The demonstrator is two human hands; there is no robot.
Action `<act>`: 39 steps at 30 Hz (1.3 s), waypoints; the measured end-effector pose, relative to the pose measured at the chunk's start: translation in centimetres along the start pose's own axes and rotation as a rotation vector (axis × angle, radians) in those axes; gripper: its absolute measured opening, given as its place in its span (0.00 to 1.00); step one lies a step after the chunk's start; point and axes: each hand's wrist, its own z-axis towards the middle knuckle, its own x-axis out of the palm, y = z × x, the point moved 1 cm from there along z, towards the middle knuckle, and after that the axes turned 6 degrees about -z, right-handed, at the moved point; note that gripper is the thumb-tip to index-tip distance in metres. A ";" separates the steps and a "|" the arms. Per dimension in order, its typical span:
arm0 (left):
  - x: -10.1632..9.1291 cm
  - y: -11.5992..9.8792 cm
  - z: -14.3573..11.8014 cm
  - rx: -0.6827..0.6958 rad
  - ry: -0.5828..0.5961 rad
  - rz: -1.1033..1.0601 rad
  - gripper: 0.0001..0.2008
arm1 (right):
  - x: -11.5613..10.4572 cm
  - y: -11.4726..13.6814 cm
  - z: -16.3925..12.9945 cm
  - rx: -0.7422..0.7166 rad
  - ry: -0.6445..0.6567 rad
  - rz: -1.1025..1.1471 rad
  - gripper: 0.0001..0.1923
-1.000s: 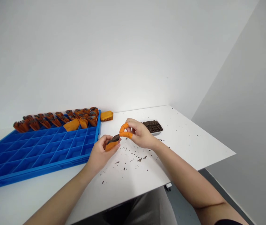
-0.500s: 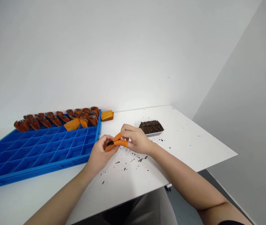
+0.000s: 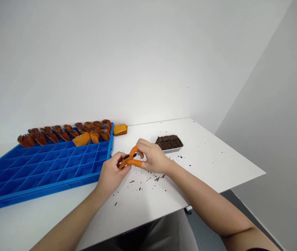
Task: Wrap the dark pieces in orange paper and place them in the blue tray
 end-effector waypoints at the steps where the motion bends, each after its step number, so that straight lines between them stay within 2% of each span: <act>1: 0.0 0.0 0.0 0.009 -0.006 0.015 0.03 | 0.0 0.0 0.0 0.009 -0.003 -0.007 0.11; 5: 0.0 0.0 0.0 0.023 -0.018 0.039 0.01 | 0.0 -0.2 -0.1 -0.006 -0.010 -0.034 0.10; 11: -0.1 -0.2 0.0 0.053 0.004 -0.041 0.07 | 0.0 -0.2 -0.4 -0.120 0.011 -0.032 0.09; 17: -0.1 0.0 0.0 0.030 0.000 0.030 0.02 | 0.2 -0.3 -0.3 -0.050 0.024 -0.100 0.11; 25: -0.1 -0.1 -0.1 0.019 -0.029 0.060 0.05 | 0.8 -0.6 -0.4 -0.040 0.011 -0.124 0.14; 31: -0.2 -0.2 -0.2 0.025 -0.006 0.013 0.07 | 0.8 -0.4 -0.4 0.003 -0.018 -0.176 0.14; 35: -0.1 -0.1 -0.2 0.013 -0.006 -0.007 0.09 | 0.7 -0.3 -0.3 0.100 -0.035 -0.096 0.18; 39: 0.0 -0.1 -0.2 0.008 0.024 -0.030 0.12 | 0.7 -0.5 -0.1 0.063 -0.004 0.017 0.15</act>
